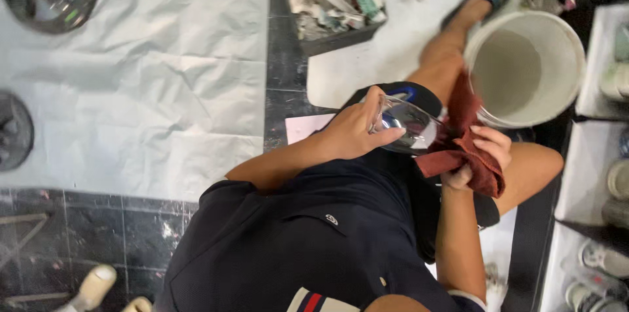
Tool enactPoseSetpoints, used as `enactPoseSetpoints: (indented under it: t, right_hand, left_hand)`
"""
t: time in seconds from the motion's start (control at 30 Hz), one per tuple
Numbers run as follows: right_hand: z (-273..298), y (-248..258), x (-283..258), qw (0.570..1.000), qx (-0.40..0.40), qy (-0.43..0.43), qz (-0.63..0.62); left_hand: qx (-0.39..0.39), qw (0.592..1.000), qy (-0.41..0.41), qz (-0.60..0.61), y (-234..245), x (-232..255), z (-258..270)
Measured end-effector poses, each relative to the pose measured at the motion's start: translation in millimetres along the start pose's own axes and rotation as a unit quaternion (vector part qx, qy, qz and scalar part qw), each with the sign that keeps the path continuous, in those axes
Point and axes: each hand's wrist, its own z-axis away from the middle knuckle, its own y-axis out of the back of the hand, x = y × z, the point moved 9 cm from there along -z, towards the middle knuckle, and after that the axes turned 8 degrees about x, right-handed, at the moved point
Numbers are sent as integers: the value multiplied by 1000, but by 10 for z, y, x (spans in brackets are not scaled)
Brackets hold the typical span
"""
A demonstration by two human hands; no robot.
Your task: The person sits on the floor and wipes a clear glass tumbler with a maroon cloth. They repeatedly dip the cloth into a white bucket of water, wring it out, and continue wiping the glass until it is clean, then place it on a nearby shelf.
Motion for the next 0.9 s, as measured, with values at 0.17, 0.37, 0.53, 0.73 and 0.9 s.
enactPoseSetpoints:
  t: [0.17,0.37,0.53,0.73,0.9]
  right_hand:
    - [-274,18,210,992,25,-49,-109]
    - [-470,38,795,918,0,-262,-299]
    - [-428,591,1311,898,144,-317,-268]
    - [-310,1337,1380,890,283,-290,-211]
    - [-579,1611,1297,883,308,-293,-197]
  left_hand:
    - [-6,995,-90,-31,-65,464,-404]
    - [-41,958,-243,-147,-243,1250,-1056]
    - [-68,888,-417,-182,-698,2130,-1411]
    - [-198,834,-480,-187,-1606,2668,-1728]
    - [-136,764,-600,-195,-2048,3244,-2237]
